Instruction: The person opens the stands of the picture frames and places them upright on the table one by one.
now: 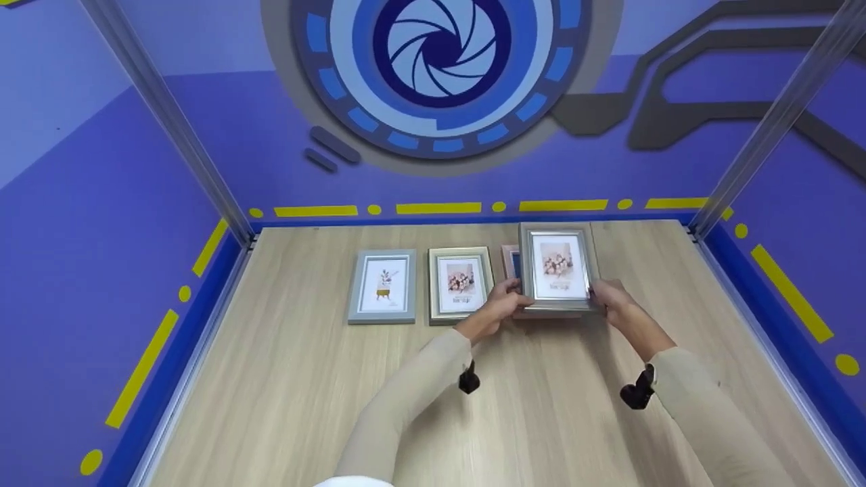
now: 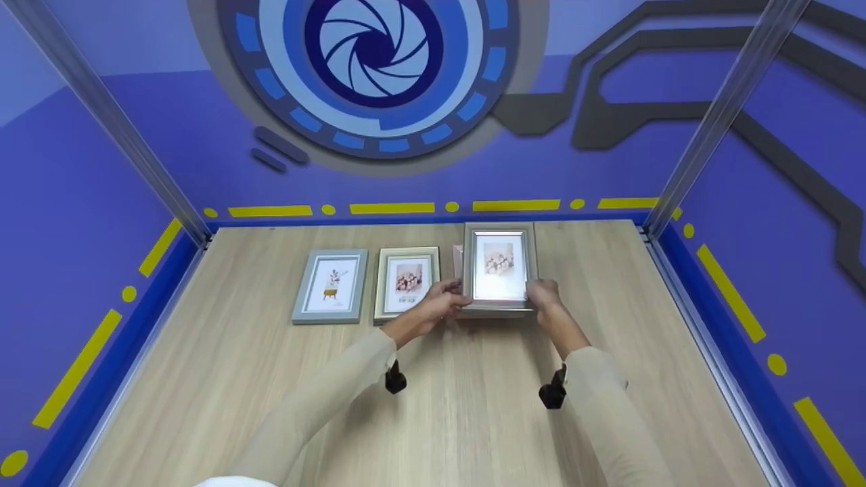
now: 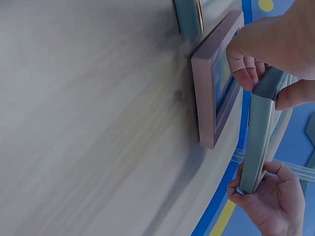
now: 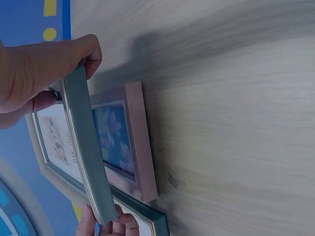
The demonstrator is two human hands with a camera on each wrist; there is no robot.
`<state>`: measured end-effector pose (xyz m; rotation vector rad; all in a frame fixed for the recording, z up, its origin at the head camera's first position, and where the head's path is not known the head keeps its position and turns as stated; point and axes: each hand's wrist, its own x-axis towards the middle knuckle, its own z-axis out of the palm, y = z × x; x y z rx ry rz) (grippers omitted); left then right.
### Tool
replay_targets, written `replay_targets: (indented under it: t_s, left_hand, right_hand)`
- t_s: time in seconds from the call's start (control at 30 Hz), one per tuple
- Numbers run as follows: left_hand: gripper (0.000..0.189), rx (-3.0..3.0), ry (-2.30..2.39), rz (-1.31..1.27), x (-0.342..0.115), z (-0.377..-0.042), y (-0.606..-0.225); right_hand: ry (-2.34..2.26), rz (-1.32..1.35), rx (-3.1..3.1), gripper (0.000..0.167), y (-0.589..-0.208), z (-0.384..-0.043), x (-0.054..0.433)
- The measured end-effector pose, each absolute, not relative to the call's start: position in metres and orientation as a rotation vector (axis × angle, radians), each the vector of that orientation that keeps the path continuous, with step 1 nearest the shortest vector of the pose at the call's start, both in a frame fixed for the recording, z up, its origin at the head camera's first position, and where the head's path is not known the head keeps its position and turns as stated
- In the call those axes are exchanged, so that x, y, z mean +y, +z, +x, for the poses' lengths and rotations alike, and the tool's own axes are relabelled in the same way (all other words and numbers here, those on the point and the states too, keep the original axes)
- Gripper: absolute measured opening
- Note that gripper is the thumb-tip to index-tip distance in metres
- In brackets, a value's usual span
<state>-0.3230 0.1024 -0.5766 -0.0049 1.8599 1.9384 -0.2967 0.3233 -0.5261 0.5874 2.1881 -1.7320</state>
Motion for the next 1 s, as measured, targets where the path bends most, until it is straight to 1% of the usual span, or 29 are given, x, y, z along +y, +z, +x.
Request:
replay_targets:
  t_s: [0.03,0.07,0.1,0.2,0.27,0.43,0.6,0.77,1.0]
  left_hand:
    - [0.067,1.855,1.941,-0.005,0.098,-0.323,-0.577]
    - [0.067,1.853,1.939,-0.005,0.094,-0.323,-0.577]
    - [0.067,1.857,1.933,-0.008,0.09,-0.322,-0.577]
    - [0.063,1.852,1.924,-0.017,0.078,-0.321,-0.576]
    - [0.06,1.865,1.911,-0.032,0.07,-0.32,-0.575]
    - [0.054,1.861,1.917,-0.036,0.051,-0.316,-0.575]
    - [0.052,1.933,1.876,0.022,0.03,-0.308,-0.578]
    - [0.046,1.95,1.858,0.054,0.011,-0.3,-0.581]
    - [0.051,1.942,1.834,0.108,-0.001,-0.296,-0.57]
  right_hand:
    - [-1.724,0.576,2.187,0.015,-0.526,-0.298,0.321]
    - [-1.718,0.562,2.184,0.018,-0.526,-0.299,0.318]
    - [-1.715,0.548,2.176,0.026,-0.527,-0.3,0.316]
    - [-1.703,0.497,2.133,0.058,-0.527,-0.302,0.308]
    - [-1.706,0.479,2.099,0.068,-0.527,-0.303,0.303]
    - [-1.69,0.43,2.101,0.067,-0.53,-0.304,0.294]
    - [-1.686,0.352,2.12,0.061,-0.534,-0.3,0.284]
    - [-1.639,0.297,2.136,0.059,-0.538,-0.296,0.272]
    - [-1.622,0.27,2.142,0.062,-0.539,-0.297,0.266]
